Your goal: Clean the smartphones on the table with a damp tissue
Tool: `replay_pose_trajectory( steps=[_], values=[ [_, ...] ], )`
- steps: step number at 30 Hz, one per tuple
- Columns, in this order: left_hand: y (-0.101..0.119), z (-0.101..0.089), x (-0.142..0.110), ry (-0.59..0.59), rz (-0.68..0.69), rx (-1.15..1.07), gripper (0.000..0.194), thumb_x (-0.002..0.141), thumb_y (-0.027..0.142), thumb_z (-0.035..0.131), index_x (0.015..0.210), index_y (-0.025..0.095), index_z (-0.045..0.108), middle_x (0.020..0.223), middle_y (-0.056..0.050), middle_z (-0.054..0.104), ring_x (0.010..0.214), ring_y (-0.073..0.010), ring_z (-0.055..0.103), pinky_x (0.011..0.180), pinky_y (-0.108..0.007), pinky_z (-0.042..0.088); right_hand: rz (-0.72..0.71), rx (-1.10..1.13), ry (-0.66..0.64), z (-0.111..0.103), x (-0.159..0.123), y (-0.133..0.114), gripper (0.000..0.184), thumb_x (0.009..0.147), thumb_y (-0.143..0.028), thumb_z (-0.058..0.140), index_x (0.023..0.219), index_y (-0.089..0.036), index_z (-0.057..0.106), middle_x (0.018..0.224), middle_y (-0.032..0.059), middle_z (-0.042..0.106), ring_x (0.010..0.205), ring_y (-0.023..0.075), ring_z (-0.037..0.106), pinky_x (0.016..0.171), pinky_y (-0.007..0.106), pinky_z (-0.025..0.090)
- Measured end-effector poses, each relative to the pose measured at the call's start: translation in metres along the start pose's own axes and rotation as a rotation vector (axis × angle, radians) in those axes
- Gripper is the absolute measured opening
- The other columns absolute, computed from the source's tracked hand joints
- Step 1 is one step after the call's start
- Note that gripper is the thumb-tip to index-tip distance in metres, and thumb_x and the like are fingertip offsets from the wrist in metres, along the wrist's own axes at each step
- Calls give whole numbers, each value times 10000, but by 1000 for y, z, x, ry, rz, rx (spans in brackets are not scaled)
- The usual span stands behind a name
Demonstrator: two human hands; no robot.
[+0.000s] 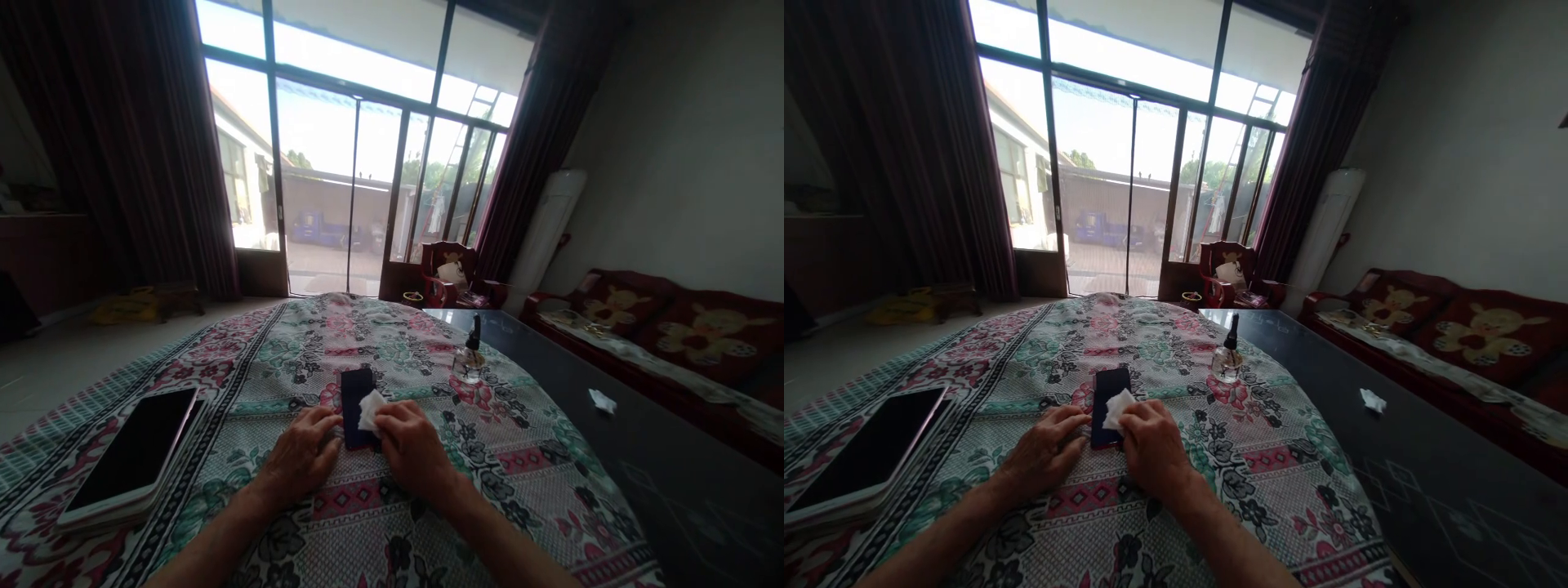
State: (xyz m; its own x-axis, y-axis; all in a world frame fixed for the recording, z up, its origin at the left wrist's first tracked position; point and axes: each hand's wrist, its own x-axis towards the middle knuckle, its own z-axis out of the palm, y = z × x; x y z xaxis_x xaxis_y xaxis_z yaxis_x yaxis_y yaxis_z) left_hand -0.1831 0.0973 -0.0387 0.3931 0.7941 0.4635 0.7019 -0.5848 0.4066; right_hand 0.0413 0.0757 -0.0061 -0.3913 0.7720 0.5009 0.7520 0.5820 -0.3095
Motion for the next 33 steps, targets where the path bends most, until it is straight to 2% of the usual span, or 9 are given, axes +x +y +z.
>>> replay_pose_trajectory(
  steps=[2, 5, 7, 11, 18, 23, 26, 29, 33],
  values=[
    [5, 0, -1, -10, -20, 34, 332, 841, 322, 575, 1133, 185, 650, 1174, -88, 631, 1123, -251, 546, 995, -378, 452, -51, 21, -57, 3, 0, -6, 204, 856, -111, 520, 913, -217, 684, 1034, 32, 667, 990, 198, 529, 924, 326, 410],
    [15, 3, 0, -37, -72, 100, 467, 804, 432, 629, 1184, 162, 624, 1216, -111, 608, 1149, -286, 528, 1005, -415, 435, -29, 35, -73, 8, 1, -7, 207, 837, -92, 525, 884, -208, 690, 1007, 32, 674, 969, 188, 540, 914, 322, 414],
    [21, 5, 1, -37, -132, 137, 484, 799, 433, 628, 1189, 147, 615, 1212, -121, 601, 1146, -295, 527, 992, -423, 434, -8, 41, -69, 9, 3, -3, 218, 833, -84, 522, 885, -207, 695, 995, 31, 678, 966, 181, 545, 905, 308, 416],
    [27, 9, 5, -39, -199, 152, 402, 812, 395, 605, 1153, 182, 624, 1183, -95, 601, 1140, -275, 527, 976, -392, 429, 33, 14, -78, 9, 12, 4, 227, 827, -81, 523, 887, -203, 705, 1026, 34, 679, 973, 178, 551, 911, 291, 408],
    [27, 8, 6, -34, -205, 127, 410, 813, 397, 601, 1164, 188, 615, 1165, -101, 602, 1127, -281, 519, 965, -412, 423, 83, -166, -148, 21, 62, 15, 211, 871, -128, 505, 859, -196, 704, 1001, 59, 684, 993, 193, 548, 909, 300, 394],
    [26, 9, 5, -15, -197, 104, 397, 808, 405, 612, 1149, 203, 618, 1148, -95, 604, 1109, -286, 529, 956, -423, 428, 63, -201, -156, 32, 87, 17, 238, 914, -148, 465, 956, -206, 692, 1059, 63, 678, 1031, 205, 533, 902, 307, 390],
    [26, 9, 5, 3, -195, 87, 369, 803, 395, 619, 1128, 220, 625, 1135, -81, 605, 1106, -276, 535, 954, -408, 429, -11, -171, -172, 29, 75, 14, 247, 920, -140, 450, 977, -213, 679, 1071, 44, 672, 1028, 195, 522, 910, 302, 385],
    [25, 10, 5, 21, -200, 68, 319, 801, 366, 621, 1073, 201, 642, 1121, -86, 608, 1097, -271, 538, 948, -397, 432, -119, -91, -192, 18, 47, 7, 254, 915, -125, 440, 1002, -206, 665, 1066, 39, 668, 996, 186, 520, 914, 304, 384],
    [22, 13, 6, 32, -206, 50, 269, 796, 383, 629, 987, 197, 666, 1075, -85, 616, 1068, -270, 548, 920, -387, 445, -172, 5, -209, 5, 11, 2, 254, 902, -110, 445, 1004, -220, 651, 1064, 24, 663, 972, 177, 527, 910, 307, 386]
  ],
)
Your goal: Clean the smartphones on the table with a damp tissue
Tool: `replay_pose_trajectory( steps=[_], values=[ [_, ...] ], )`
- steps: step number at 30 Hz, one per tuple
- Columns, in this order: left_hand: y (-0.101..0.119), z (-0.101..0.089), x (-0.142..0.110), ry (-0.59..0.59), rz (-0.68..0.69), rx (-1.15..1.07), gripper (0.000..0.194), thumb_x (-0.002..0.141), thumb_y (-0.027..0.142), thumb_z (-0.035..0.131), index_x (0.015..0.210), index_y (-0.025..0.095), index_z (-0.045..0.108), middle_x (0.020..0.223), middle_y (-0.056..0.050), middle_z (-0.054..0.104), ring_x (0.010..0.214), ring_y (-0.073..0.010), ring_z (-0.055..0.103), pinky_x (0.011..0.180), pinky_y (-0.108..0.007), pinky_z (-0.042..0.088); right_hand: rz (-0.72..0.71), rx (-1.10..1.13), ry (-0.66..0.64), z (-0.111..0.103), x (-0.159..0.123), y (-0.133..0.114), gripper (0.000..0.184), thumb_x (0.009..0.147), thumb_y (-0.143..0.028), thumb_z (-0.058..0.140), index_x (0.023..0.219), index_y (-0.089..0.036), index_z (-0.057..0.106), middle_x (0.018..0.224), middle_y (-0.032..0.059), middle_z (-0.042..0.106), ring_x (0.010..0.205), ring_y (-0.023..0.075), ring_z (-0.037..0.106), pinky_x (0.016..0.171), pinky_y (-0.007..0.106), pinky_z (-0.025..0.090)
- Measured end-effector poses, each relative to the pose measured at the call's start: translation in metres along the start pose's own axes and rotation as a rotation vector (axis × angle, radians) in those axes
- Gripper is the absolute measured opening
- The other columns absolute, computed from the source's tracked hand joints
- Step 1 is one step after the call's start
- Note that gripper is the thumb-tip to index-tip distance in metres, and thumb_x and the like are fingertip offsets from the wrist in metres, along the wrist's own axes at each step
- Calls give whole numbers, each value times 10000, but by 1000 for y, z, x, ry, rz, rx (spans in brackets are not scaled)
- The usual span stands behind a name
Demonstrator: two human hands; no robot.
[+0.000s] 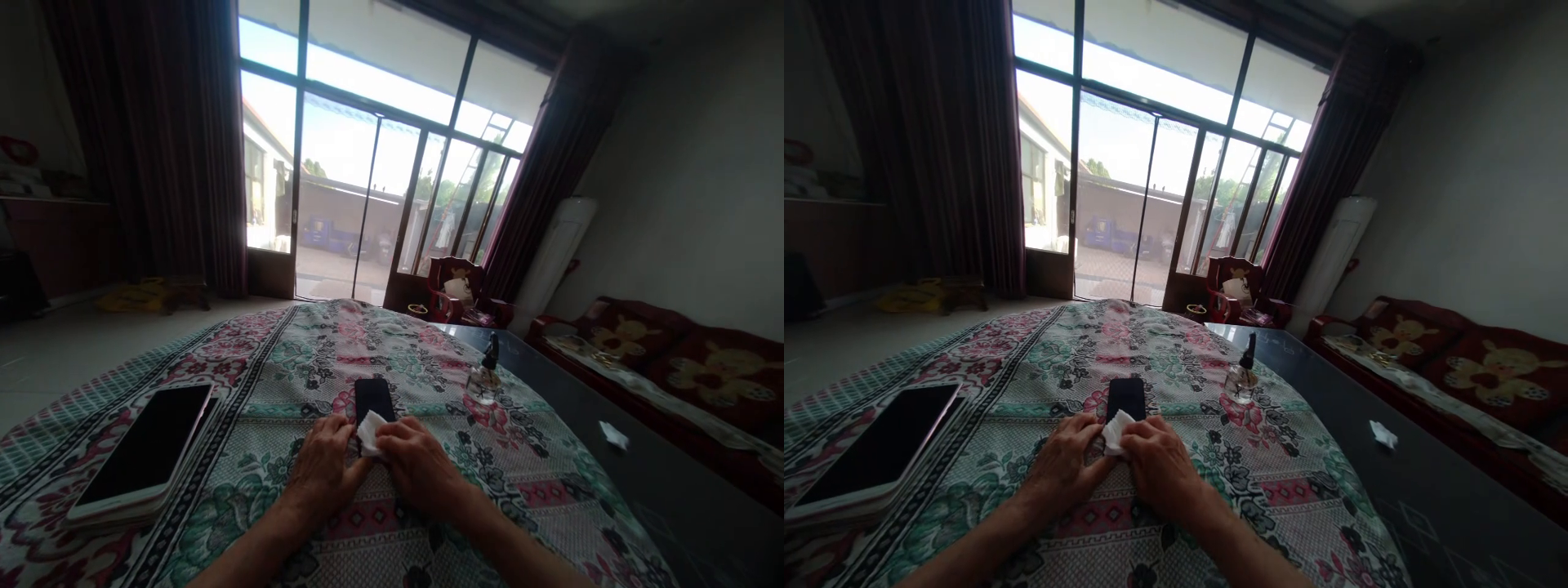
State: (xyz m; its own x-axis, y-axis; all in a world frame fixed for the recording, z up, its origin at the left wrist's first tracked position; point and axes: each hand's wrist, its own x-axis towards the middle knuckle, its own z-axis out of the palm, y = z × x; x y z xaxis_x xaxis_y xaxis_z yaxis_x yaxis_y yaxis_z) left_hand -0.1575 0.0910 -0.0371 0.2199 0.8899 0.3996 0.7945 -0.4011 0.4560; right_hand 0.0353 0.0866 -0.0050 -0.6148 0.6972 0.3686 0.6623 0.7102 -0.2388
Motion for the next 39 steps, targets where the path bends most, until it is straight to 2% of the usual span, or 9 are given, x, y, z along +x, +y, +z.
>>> replay_pose_trajectory(
  steps=[4, 8, 13, 18, 24, 26, 30, 35, 39],
  values=[
    [-2, 1, 0, 7, 3, -18, 251, 794, 382, 633, 965, 208, 686, 1072, -77, 615, 1067, -266, 549, 916, -383, 444, -3, 3, -5, 0, 0, 3, 220, 855, -95, 486, 939, -208, 655, 1036, 26, 665, 951, 180, 540, 909, 316, 385],
    [-2, 0, 0, -6, 8, -37, 231, 769, 331, 653, 973, 233, 697, 1072, -62, 623, 1066, -264, 548, 929, -390, 441, 50, -77, -6, 3, 33, 16, 201, 813, -78, 515, 901, -182, 663, 998, 44, 667, 971, 183, 542, 898, 304, 389],
    [-1, -1, -1, -7, 11, -38, 245, 779, 346, 648, 985, 226, 703, 1098, -80, 623, 1080, -283, 539, 936, -422, 442, 108, -166, -2, 12, 79, 32, 193, 871, -116, 492, 891, -175, 674, 993, 57, 676, 975, 185, 549, 904, 293, 386],
    [-3, 2, -1, 23, 15, -61, 232, 778, 344, 650, 967, 218, 692, 1106, -81, 622, 1077, -284, 541, 949, -431, 445, 123, -182, 6, 22, 101, 37, 227, 912, -139, 476, 972, -202, 685, 1034, 57, 684, 1018, 191, 545, 921, 299, 374],
    [-8, 6, 0, 130, -56, -108, 326, 671, 283, 700, 965, 167, 623, 1125, -107, 606, 1129, -296, 526, 1011, -430, 426, 27, -125, 1, 20, 80, 27, 255, 938, -156, 439, 1009, -203, 679, 1049, 44, 672, 992, 181, 523, 904, 303, 387],
    [-9, 9, 1, 158, -93, -103, 467, 662, 292, 695, 1089, 140, 581, 1210, -134, 571, 1180, -317, 498, 1034, -458, 408, -16, -93, 0, 18, 68, 22, 258, 936, -151, 435, 1024, -204, 671, 1065, 43, 666, 993, 181, 518, 902, 310, 395],
    [-12, 15, 0, 172, -114, -106, 803, 669, 318, 680, 1375, 105, 363, 1393, -175, 445, 1303, -341, 406, 1077, -476, 367, -66, -37, -15, 13, 43, 8, 264, 883, -108, 469, 1039, -217, 651, 1094, 34, 655, 1004, 181, 518, 924, 330, 399],
    [-16, 17, 0, 180, -83, -95, 779, 694, 335, 671, 1387, 142, 372, 1418, -163, 444, 1319, -340, 406, 1090, -481, 350, -97, 58, -31, 11, 24, -8, 251, 857, -109, 486, 1007, -224, 652, 1087, 31, 658, 968, 181, 531, 918, 329, 415],
    [-17, 15, -1, 149, -33, -77, 753, 709, 360, 674, 1382, 156, 405, 1429, -148, 450, 1325, -325, 406, 1095, -473, 349, -81, 113, 2, 13, 20, -10, 266, 839, -92, 486, 999, -214, 660, 1063, 35, 666, 966, 186, 541, 923, 333, 413]
  ],
)
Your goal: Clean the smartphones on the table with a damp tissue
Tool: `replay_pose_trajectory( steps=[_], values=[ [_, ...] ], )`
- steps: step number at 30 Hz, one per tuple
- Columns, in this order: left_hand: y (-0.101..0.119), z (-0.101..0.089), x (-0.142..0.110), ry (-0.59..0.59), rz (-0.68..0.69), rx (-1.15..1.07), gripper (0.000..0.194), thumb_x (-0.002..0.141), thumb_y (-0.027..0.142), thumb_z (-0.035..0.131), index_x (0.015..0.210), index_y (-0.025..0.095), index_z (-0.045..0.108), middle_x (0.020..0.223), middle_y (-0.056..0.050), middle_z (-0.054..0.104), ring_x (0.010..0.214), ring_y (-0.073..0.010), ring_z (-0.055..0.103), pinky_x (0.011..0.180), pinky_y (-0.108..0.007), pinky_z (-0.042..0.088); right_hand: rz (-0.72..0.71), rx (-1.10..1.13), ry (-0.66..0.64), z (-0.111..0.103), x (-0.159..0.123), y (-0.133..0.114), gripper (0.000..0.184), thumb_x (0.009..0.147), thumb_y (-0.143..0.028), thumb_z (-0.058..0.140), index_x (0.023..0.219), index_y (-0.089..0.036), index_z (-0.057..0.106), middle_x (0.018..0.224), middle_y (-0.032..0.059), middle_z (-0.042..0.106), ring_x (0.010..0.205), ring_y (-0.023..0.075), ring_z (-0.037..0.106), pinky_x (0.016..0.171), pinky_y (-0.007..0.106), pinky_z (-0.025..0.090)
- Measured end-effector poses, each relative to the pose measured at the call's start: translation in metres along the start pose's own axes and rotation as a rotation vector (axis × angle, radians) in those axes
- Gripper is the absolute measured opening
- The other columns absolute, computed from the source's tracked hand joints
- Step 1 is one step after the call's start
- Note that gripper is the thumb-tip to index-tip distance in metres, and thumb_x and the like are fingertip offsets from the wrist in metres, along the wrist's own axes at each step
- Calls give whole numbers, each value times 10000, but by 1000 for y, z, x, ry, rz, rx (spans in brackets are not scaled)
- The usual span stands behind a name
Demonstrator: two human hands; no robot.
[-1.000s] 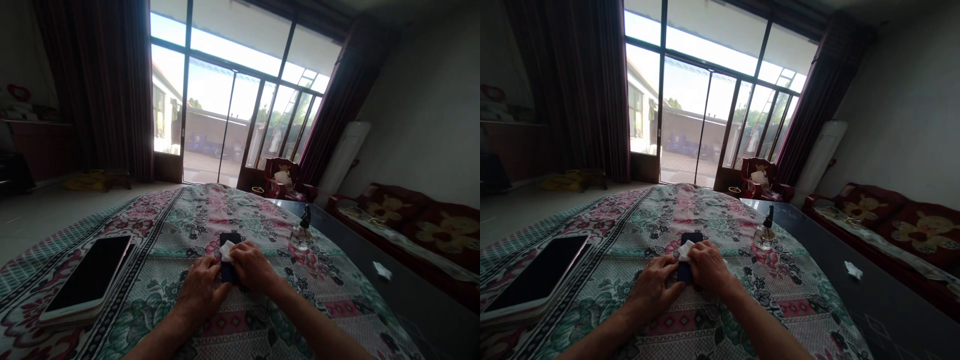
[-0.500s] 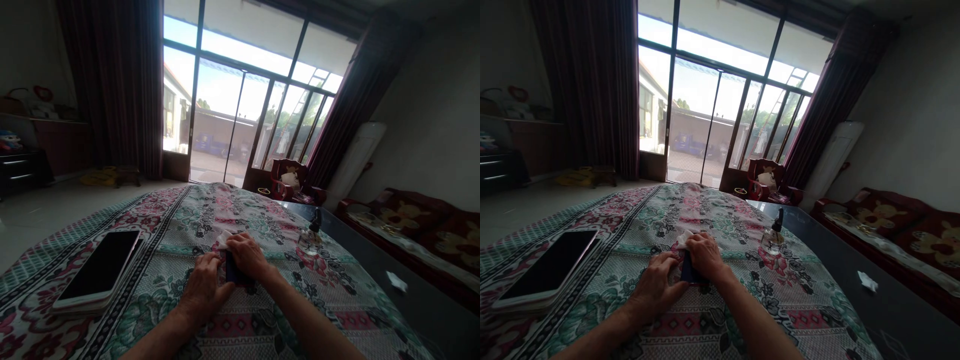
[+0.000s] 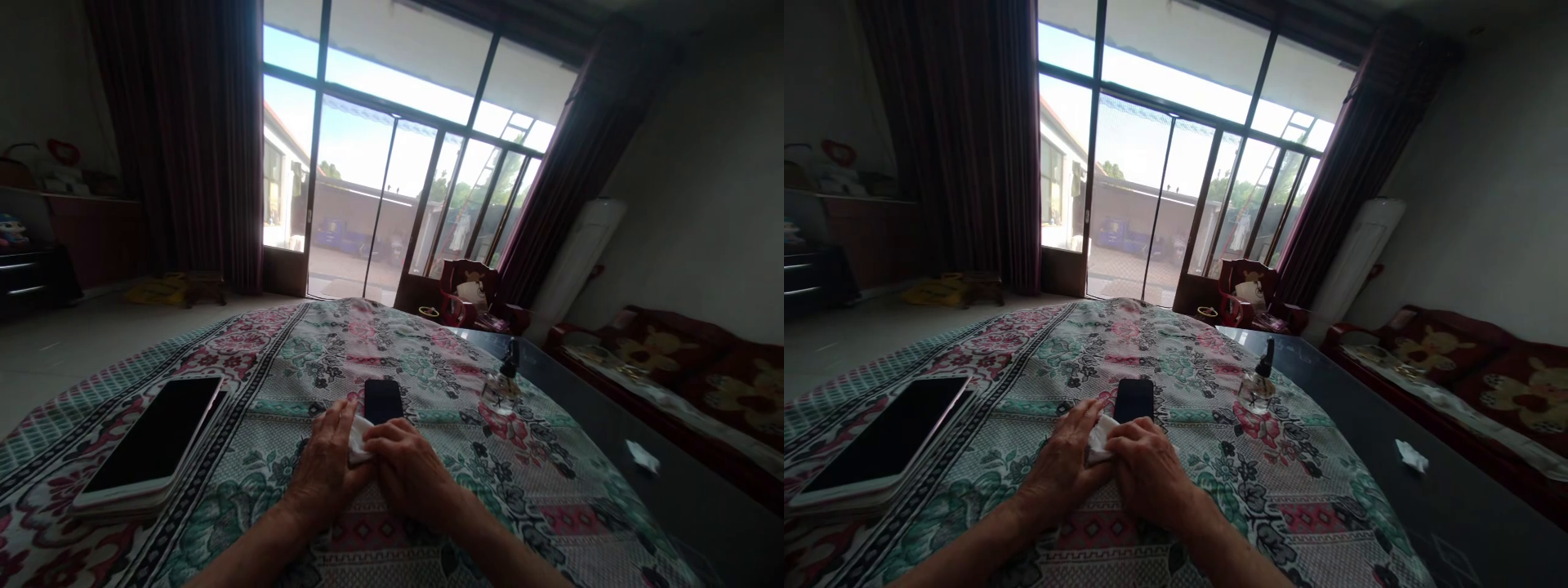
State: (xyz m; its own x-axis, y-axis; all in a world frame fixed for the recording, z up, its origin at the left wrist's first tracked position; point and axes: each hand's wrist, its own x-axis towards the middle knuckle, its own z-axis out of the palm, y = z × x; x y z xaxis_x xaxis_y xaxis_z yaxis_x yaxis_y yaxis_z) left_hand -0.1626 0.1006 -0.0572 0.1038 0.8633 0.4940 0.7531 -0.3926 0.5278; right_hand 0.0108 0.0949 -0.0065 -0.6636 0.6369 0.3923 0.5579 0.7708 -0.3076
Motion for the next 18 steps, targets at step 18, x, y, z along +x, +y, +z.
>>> replay_pose_trajectory(
  steps=[18],
  values=[
    [4, -11, 0, -140, 46, 55, 532, 779, 372, 637, 1256, 142, 582, 1376, -139, 525, 1307, -297, 427, 1105, -453, 344, 27, -6, -67, -17, -6, 9, 269, 778, -61, 527, 919, -215, 698, 999, 32, 667, 926, 163, 568, 883, 296, 429]
  ],
)
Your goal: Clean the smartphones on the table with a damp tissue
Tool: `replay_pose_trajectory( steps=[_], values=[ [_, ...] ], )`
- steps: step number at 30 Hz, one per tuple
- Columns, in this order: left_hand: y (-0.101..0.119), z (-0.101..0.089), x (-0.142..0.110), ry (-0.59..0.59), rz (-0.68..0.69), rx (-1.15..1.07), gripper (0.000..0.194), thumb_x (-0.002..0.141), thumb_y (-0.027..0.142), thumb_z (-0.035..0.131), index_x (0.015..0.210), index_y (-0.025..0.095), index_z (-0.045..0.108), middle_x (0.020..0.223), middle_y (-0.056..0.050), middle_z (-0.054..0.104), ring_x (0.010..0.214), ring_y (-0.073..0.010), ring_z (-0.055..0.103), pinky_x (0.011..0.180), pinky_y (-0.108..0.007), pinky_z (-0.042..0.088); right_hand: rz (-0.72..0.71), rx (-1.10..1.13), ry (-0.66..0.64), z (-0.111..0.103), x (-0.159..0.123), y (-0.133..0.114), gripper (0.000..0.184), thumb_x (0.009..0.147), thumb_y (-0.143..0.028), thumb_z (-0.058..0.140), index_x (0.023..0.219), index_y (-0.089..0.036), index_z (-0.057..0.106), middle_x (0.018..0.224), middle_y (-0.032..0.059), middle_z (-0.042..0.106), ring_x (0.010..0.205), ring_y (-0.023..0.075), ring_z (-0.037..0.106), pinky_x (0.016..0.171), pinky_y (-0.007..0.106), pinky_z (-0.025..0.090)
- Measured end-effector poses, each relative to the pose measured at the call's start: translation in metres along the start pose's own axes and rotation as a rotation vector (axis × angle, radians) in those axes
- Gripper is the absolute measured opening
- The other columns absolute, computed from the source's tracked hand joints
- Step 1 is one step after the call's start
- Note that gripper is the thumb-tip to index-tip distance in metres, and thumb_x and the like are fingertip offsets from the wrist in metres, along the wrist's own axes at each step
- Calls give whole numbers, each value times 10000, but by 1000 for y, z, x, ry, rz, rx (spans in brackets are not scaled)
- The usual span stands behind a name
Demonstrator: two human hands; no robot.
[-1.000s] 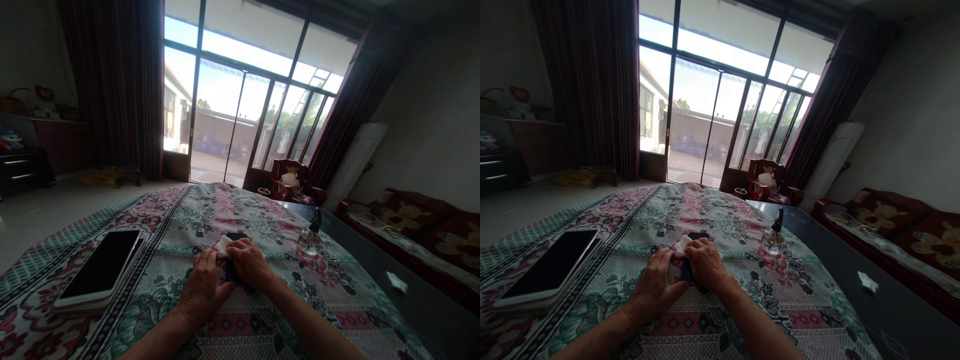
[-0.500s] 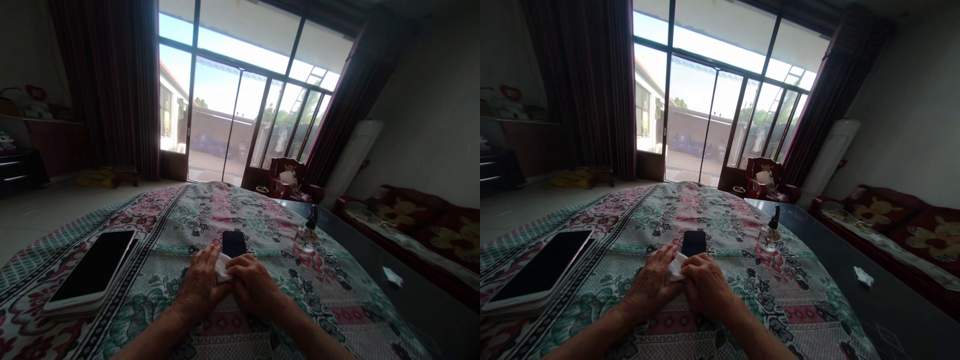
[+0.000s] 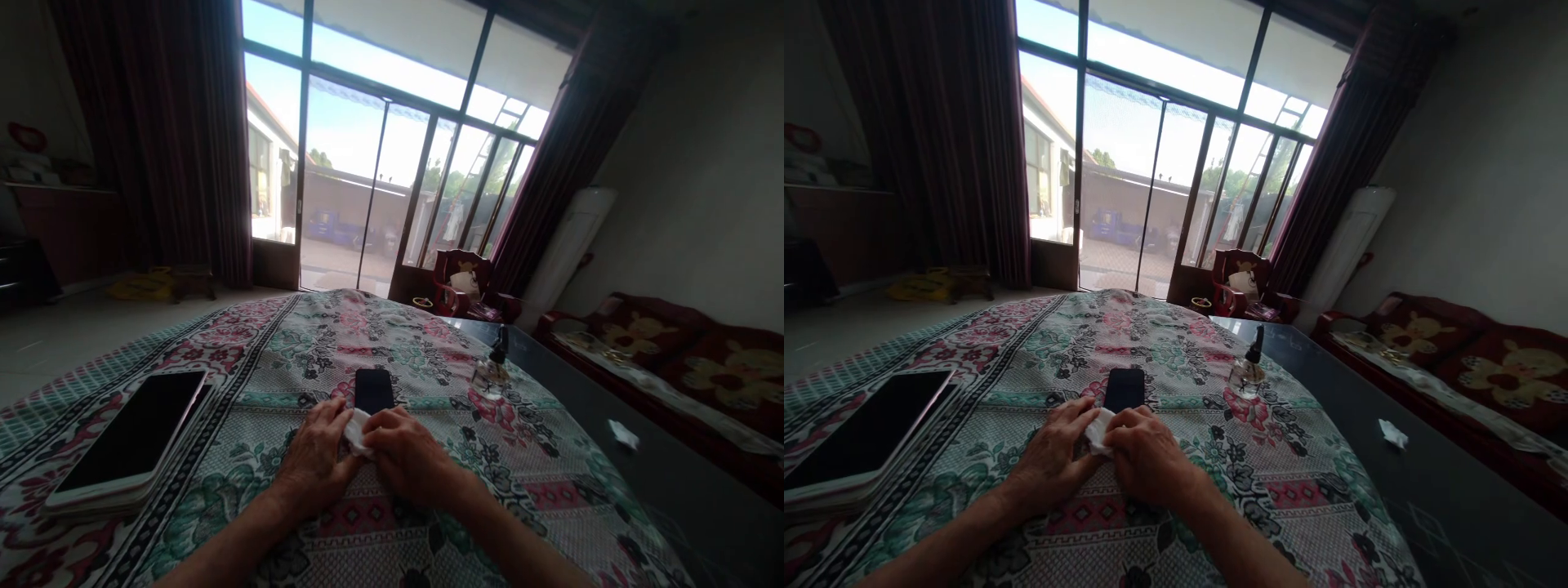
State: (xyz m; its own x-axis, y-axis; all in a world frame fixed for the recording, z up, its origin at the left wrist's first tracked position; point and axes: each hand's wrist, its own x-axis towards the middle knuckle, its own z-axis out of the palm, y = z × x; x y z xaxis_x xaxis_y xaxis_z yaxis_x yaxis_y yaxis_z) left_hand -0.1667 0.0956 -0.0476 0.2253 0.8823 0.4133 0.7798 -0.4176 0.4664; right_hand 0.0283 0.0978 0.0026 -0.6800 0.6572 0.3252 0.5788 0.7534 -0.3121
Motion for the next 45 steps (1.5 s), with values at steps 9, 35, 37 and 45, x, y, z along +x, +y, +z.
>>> replay_pose_trajectory(
  steps=[9, 35, 37, 45],
  values=[
    [6, -6, 1, -58, -16, 36, 485, 783, 302, 608, 1240, 140, 605, 1387, -130, 509, 1320, -293, 402, 1113, -446, 338, 201, -20, -64, -29, -7, 28, 243, 710, 1, 544, 789, -180, 686, 928, 51, 659, 849, 160, 593, 802, 285, 450],
    [9, -4, 0, -1, 2, 30, 381, 784, 267, 590, 1144, 165, 660, 1302, -116, 570, 1268, -272, 451, 1086, -427, 377, 75, -72, 108, 9, 18, 18, 245, 926, -121, 459, 978, -206, 683, 1058, 35, 687, 973, 171, 560, 916, 318, 404],
    [9, -4, 1, -14, -8, 32, 383, 781, 270, 592, 1145, 171, 661, 1301, -111, 570, 1269, -273, 449, 1080, -430, 382, 88, -95, 107, 10, 28, 24, 252, 927, -120, 453, 979, -202, 686, 1072, 39, 687, 989, 173, 558, 914, 309, 400],
    [9, -6, 1, -53, -15, 41, 397, 796, 315, 590, 1171, 203, 655, 1338, -111, 539, 1292, -284, 424, 1070, -451, 380, 189, -238, 82, 12, 82, 56, 215, 907, -130, 495, 943, -197, 696, 1020, 55, 705, 1009, 187, 570, 926, 285, 378]
  ],
)
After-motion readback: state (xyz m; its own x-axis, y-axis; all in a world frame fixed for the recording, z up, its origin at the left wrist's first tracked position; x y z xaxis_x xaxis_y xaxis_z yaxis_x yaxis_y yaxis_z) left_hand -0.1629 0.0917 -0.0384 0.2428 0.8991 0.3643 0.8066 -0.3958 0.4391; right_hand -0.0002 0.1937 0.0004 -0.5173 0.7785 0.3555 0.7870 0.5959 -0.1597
